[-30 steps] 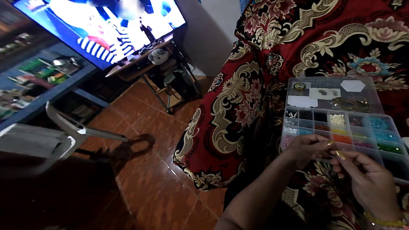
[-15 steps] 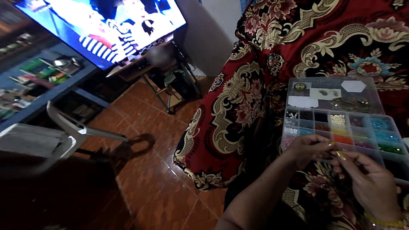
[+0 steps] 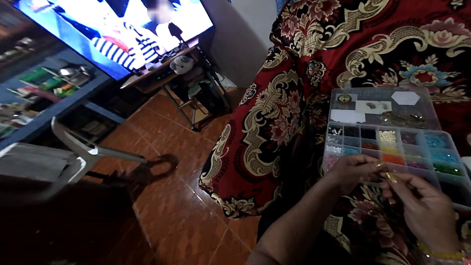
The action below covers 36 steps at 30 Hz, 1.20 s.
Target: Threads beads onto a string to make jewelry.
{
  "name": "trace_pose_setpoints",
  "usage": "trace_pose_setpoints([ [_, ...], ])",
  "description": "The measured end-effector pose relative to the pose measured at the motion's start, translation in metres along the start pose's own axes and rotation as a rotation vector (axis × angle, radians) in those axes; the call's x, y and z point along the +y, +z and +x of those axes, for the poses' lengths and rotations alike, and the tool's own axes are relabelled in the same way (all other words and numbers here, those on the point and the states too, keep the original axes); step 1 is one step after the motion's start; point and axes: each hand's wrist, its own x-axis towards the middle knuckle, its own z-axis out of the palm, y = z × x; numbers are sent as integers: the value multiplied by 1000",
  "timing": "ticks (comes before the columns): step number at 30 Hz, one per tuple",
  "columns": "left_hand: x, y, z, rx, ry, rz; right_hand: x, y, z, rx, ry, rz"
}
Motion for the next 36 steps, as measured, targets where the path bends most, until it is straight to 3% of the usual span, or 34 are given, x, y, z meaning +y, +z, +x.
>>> trace_pose_setpoints([
  [21, -6, 3, 2, 8, -5, -8, 0, -4, -2, 18, 28, -43],
  [27, 0, 11, -4, 33, -104, -112, -11, -2, -4, 22, 8, -130],
  [36, -13, 0, 2, -7, -165, -180, -5, 0, -2, 31, 41, -49],
])
